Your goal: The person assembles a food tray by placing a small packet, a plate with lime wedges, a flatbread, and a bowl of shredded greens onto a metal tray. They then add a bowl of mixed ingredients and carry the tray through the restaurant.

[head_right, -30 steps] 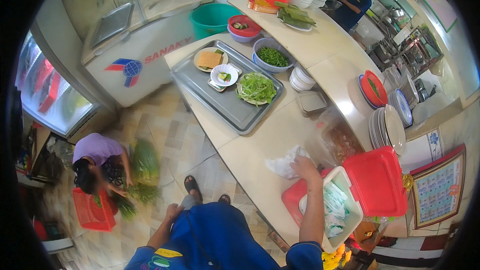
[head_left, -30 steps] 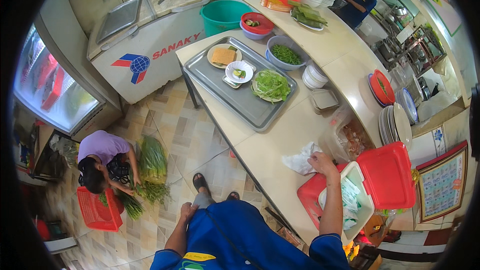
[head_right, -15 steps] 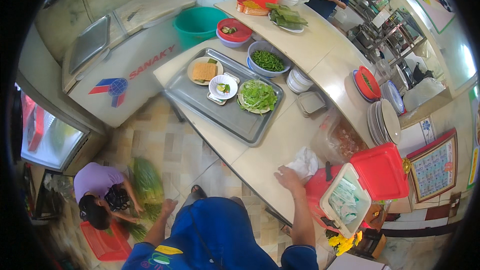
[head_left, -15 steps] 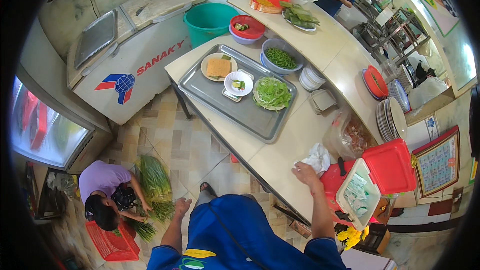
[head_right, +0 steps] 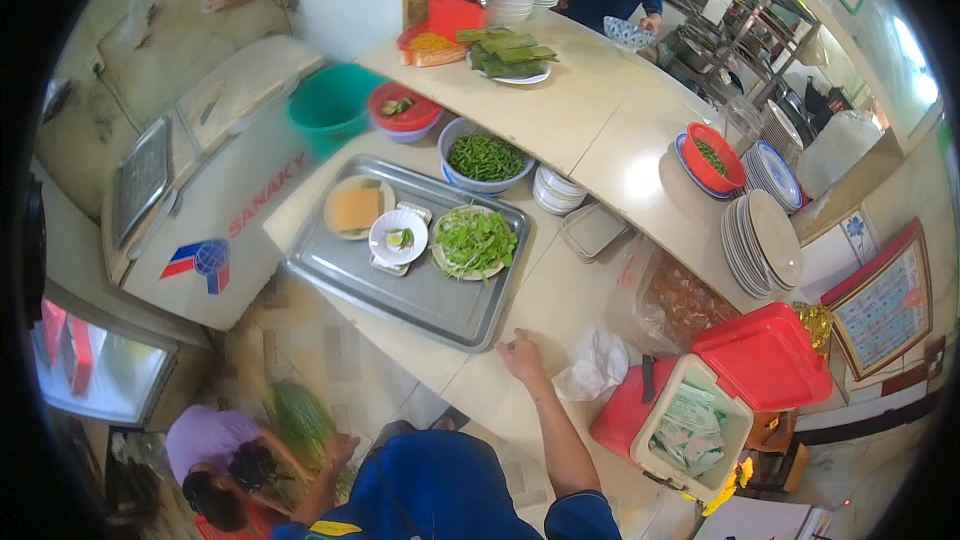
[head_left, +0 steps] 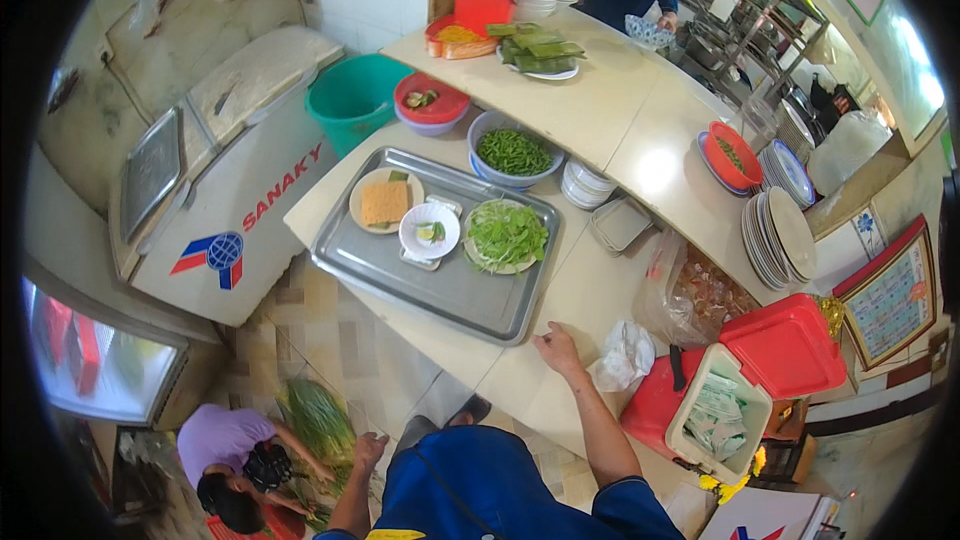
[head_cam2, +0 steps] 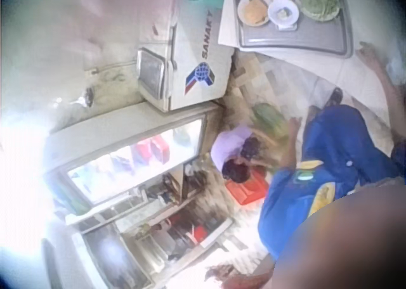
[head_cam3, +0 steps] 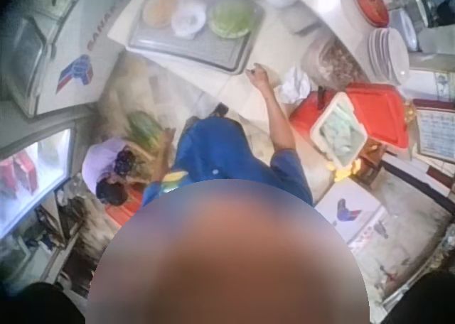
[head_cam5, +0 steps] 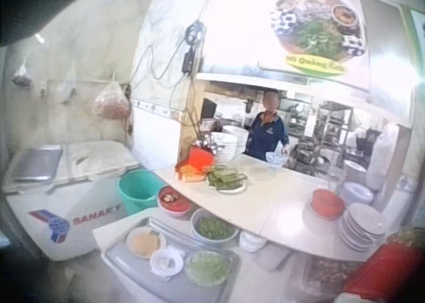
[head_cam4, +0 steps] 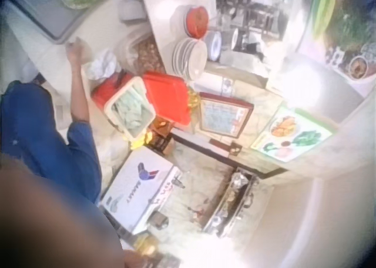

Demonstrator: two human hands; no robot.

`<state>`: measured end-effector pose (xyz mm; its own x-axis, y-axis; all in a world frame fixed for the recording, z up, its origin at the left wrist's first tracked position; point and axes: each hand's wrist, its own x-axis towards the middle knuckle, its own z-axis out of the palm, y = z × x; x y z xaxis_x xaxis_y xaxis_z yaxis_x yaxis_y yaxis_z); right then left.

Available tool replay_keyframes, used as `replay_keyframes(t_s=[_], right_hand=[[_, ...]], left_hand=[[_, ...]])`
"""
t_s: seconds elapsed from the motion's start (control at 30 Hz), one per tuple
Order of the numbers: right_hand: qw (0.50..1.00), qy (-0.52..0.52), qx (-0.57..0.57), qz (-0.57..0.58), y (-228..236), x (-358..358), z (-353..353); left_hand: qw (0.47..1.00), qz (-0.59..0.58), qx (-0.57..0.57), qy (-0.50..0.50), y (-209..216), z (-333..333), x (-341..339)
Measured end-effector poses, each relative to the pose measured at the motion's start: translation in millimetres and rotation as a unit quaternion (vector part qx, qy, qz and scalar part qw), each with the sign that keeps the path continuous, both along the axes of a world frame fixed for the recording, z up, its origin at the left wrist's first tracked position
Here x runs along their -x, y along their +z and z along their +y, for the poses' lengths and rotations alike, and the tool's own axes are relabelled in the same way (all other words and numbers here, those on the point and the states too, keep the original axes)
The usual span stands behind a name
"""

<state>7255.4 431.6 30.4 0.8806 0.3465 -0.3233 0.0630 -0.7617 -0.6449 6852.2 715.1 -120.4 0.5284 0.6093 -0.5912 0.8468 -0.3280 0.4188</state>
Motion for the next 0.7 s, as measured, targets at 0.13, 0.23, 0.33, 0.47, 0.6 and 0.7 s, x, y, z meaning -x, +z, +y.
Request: replay_keyframes(t_s=[0.13,0.23,0.33,0.47,0.6,0.7], right_hand=[[0.997,-0.058,-0.04,0.018,-11,-11,27],[0.998,-0.039,-0.045,-0.002,-13,-13,37],[0.998,-0.027,-0.053,0.01,-7,-13,37],[0.997,-0.046,-0.019,-0.058,10,-12,21],[0.957,-0.097,0.07,-0.265,22,-9,-9],[0.917,-0.191,0.161,-0.312,23,-2,-38]], left_hand=[[0.985,-0.134,0.107,0.032,64,-11,-77],[0.972,-0.191,0.135,-0.014,129,-17,-149],[0.944,-0.26,0.199,-0.048,188,-24,-220],[0.916,-0.302,0.237,-0.119,249,-26,-304],[0.886,-0.307,0.246,-0.244,304,-23,-390],[0.848,-0.336,0.227,-0.341,345,-21,-465]])
